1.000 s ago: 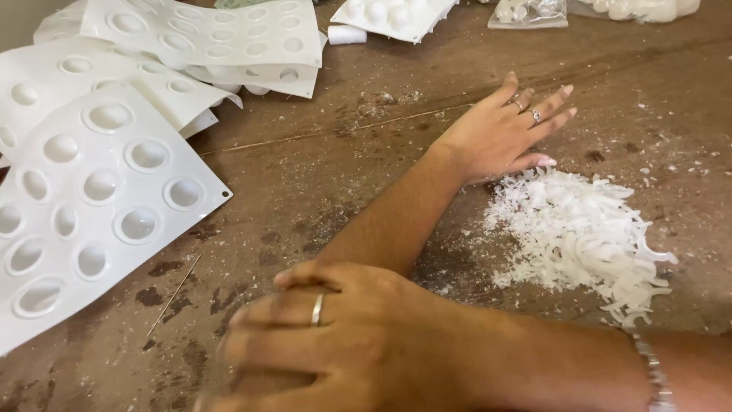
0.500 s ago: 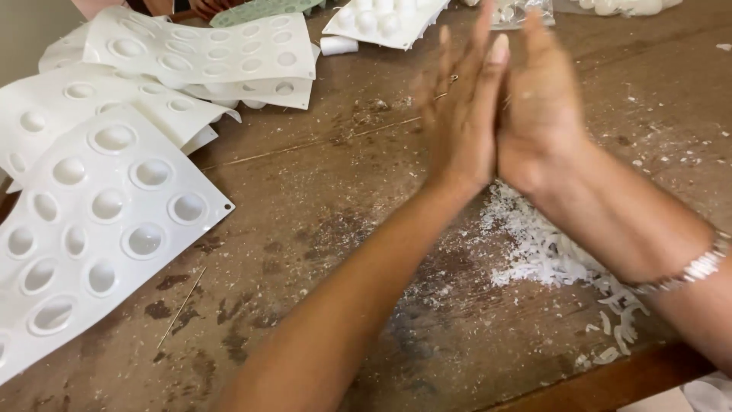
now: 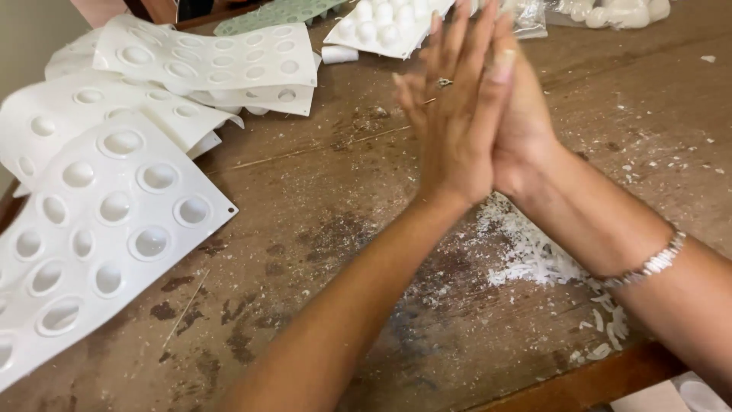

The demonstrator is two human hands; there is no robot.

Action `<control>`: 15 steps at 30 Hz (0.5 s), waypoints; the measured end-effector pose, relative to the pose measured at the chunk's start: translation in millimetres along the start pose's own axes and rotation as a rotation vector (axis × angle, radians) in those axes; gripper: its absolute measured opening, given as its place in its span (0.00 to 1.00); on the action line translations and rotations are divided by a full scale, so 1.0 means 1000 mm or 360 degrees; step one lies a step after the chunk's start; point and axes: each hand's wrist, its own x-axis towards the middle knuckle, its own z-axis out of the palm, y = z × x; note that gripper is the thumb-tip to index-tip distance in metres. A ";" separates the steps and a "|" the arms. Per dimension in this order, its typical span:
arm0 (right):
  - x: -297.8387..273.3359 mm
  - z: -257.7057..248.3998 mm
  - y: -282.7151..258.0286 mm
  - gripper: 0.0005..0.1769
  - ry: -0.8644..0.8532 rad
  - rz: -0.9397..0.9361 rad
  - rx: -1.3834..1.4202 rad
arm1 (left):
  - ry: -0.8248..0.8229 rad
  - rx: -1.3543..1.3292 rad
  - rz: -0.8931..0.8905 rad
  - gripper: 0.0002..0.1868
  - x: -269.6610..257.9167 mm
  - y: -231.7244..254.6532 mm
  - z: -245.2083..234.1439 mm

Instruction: Removing small spherical wax objects from silicone molds and cleaning the workspace.

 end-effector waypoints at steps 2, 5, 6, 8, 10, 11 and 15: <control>-0.018 0.038 -0.021 0.45 0.0161 -0.0286 -0.0289 | -0.0071 -0.0505 -0.0251 0.32 0.004 0.006 -0.013; -0.009 -0.003 0.017 0.44 0.0331 -0.0111 -0.0648 | -0.0149 -0.1270 -0.0658 0.35 0.009 0.025 -0.043; -0.002 -0.017 0.026 0.44 0.0338 -0.0132 -0.0651 | -0.0161 -0.1271 -0.0639 0.35 0.015 0.027 -0.048; 0.016 -0.047 0.045 0.44 0.0624 0.0057 -0.1189 | -0.0286 -0.2032 -0.0984 0.38 0.028 0.032 -0.059; 0.014 0.001 0.021 0.45 0.0809 0.0027 -0.0605 | -0.0306 -0.1125 -0.0270 0.33 0.019 -0.012 -0.029; 0.010 0.026 0.012 0.46 0.0981 0.0015 -0.0010 | -0.0314 -0.0198 0.0385 0.29 0.010 -0.033 -0.016; -0.012 0.066 -0.019 0.51 0.0500 0.0051 0.0303 | -0.0335 0.0398 0.0361 0.38 0.041 -0.067 -0.062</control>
